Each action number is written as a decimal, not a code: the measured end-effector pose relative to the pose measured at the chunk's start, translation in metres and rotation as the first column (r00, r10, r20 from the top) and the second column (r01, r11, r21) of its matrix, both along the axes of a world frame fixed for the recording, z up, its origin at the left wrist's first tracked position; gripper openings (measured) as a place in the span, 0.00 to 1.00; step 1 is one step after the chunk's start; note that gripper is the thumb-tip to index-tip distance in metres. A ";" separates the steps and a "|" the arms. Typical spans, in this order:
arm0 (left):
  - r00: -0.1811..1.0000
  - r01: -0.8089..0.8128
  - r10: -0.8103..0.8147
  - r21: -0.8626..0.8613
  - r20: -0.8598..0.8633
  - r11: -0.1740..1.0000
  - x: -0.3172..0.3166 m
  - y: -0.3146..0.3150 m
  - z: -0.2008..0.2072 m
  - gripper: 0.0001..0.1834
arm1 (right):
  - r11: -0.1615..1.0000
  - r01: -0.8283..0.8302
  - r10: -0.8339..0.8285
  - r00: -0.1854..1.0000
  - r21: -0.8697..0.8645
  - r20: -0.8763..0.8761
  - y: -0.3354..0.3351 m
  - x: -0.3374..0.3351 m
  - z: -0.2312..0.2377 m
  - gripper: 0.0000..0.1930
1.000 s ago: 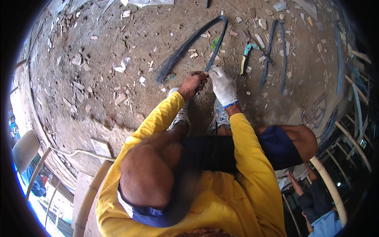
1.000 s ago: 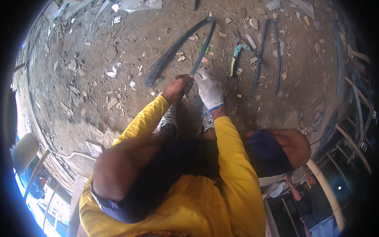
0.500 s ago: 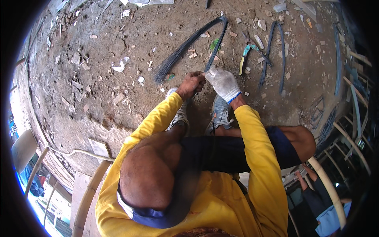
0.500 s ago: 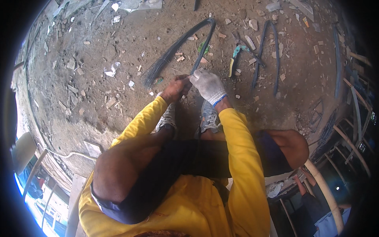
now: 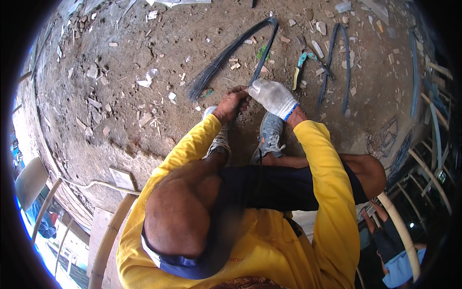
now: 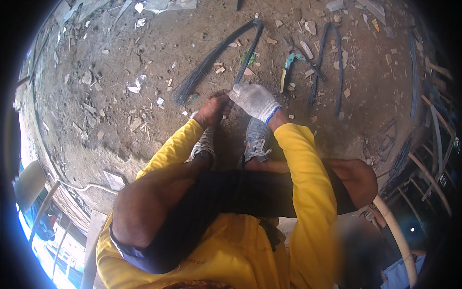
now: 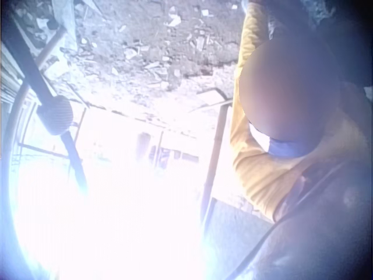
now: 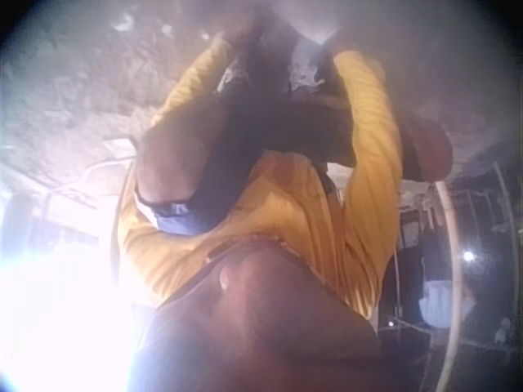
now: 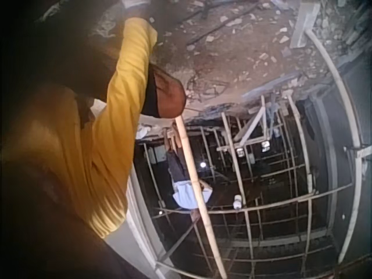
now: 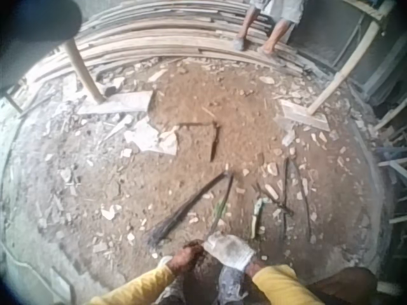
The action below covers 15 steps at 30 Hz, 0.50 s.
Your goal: The person bends and shapes a long steel bar by hand into a curved form, then uses pliers to cut and adjust smaller pieces. The person places the shaped bar onto a rebar cage structure.
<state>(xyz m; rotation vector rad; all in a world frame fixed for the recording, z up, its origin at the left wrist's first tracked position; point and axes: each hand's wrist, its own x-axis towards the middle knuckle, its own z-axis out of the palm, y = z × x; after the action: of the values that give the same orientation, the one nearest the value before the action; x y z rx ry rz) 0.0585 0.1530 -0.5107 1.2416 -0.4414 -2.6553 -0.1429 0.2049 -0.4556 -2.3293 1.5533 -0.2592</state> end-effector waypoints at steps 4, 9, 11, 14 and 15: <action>0.999 0.011 -0.010 0.005 -0.038 1.000 -0.001 0.001 -0.005 0.10 | 0.999 0.007 -0.006 0.999 0.054 -0.032 -0.005 -0.002 0.004 0.06; 0.999 -0.037 0.037 0.014 -0.024 0.999 -0.001 0.004 -0.007 0.10 | 0.941 0.261 -0.269 0.963 0.216 0.008 -0.003 0.007 0.000 0.06; 1.000 -0.025 0.025 -0.009 0.007 1.000 -0.001 0.006 -0.007 0.10 | 0.834 0.470 -0.510 0.856 0.289 0.082 0.002 0.014 -0.009 0.07; 1.000 -0.026 0.025 -0.046 -0.013 0.999 -0.001 0.009 -0.008 0.11 | 0.235 0.425 -0.972 0.096 0.874 0.214 0.009 0.022 -0.023 0.08; 0.999 -0.004 0.003 -0.035 -0.037 0.999 -0.001 0.010 -0.009 0.12 | -0.021 0.131 -0.973 -0.229 0.991 0.010 0.012 0.023 -0.025 0.08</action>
<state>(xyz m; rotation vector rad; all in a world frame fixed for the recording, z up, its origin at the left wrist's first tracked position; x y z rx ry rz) 0.0577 0.1631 -0.5195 1.1806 -0.4781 -2.6509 -0.1199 0.2169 -0.4806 0.1148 1.5708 -0.7798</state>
